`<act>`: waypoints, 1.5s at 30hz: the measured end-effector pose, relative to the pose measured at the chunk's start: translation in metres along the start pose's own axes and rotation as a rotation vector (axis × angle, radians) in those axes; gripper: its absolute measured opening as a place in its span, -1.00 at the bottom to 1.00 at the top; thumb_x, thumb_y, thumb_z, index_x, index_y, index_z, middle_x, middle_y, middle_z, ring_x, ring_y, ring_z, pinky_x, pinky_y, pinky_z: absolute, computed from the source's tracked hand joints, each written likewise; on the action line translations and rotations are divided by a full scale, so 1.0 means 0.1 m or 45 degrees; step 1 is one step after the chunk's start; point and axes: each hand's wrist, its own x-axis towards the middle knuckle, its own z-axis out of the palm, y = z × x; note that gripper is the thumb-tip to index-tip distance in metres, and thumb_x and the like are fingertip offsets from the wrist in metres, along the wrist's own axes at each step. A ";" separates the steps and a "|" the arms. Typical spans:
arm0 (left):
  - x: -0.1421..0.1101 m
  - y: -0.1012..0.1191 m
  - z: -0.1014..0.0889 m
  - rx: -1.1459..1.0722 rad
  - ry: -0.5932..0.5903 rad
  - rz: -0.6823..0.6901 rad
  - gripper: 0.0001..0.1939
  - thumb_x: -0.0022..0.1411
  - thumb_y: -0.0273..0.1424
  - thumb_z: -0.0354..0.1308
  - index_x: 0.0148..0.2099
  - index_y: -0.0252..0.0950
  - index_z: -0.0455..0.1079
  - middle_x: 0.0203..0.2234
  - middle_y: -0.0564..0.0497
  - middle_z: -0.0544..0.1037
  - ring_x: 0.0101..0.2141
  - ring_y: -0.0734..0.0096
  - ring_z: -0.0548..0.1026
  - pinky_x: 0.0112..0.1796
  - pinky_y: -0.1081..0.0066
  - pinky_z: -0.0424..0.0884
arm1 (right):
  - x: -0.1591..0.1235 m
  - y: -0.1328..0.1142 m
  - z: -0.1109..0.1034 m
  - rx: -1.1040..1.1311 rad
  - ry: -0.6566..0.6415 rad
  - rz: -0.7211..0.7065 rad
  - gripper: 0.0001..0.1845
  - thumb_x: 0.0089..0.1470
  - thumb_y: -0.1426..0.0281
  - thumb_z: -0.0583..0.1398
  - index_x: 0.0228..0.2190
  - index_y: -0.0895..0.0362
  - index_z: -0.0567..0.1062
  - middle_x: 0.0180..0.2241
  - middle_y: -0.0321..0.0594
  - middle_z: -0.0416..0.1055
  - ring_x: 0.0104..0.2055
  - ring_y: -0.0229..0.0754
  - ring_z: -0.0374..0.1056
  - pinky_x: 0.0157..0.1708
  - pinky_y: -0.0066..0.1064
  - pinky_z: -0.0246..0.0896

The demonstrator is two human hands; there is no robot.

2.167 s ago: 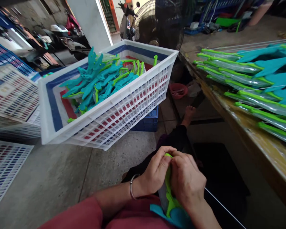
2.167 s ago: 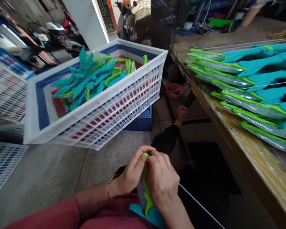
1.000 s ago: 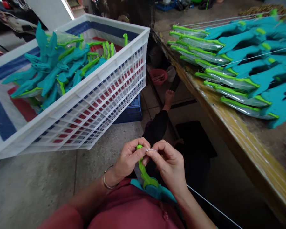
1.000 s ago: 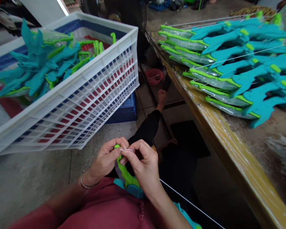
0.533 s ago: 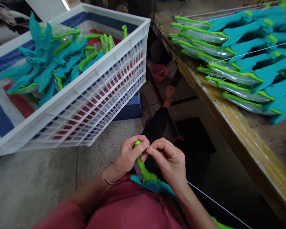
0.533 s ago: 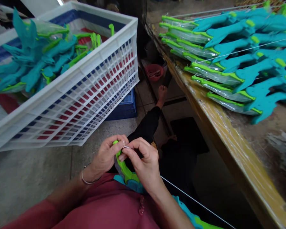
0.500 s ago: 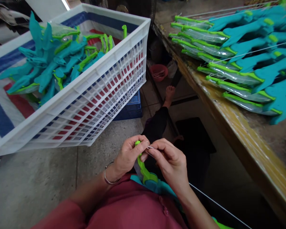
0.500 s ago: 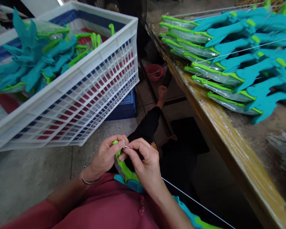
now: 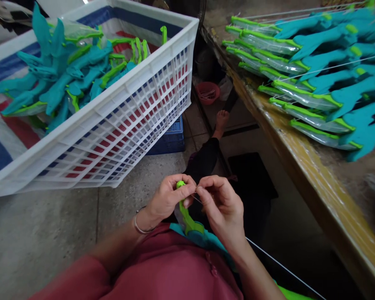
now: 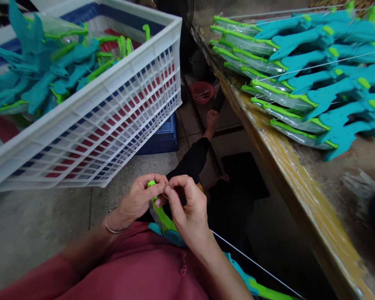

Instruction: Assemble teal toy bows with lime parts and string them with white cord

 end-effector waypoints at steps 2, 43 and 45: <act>0.00 -0.01 0.00 0.014 -0.045 0.027 -0.75 0.33 -0.27 0.29 -0.33 -0.34 0.45 -0.59 0.11 0.42 -0.59 0.58 0.34 -0.53 0.55 0.27 | -0.01 -0.01 0.00 -0.040 0.026 0.011 -0.87 0.31 0.54 0.20 -0.21 0.06 0.41 -0.29 -0.33 0.39 -0.31 -0.30 0.38 -0.27 -0.44 0.32; 0.01 0.00 0.04 0.013 -0.153 0.038 -0.69 0.33 -0.18 0.24 -0.31 -0.33 0.38 -0.60 0.13 0.34 -0.59 0.57 0.27 -0.54 0.53 0.21 | -0.01 -0.07 -0.08 -0.058 -0.134 0.067 -0.85 0.29 0.43 0.27 -0.09 0.04 0.52 -0.29 -0.29 0.44 -0.35 -0.28 0.42 -0.39 -0.48 0.39; 0.01 0.00 0.04 0.018 -0.168 0.043 -0.69 0.34 -0.18 0.24 -0.31 -0.33 0.38 -0.60 0.13 0.34 -0.59 0.57 0.27 -0.54 0.53 0.21 | 0.00 -0.08 -0.09 0.015 -0.161 0.137 -0.92 0.28 0.40 0.28 -0.17 0.06 0.54 -0.32 -0.29 0.45 -0.32 -0.25 0.44 -0.38 -0.46 0.40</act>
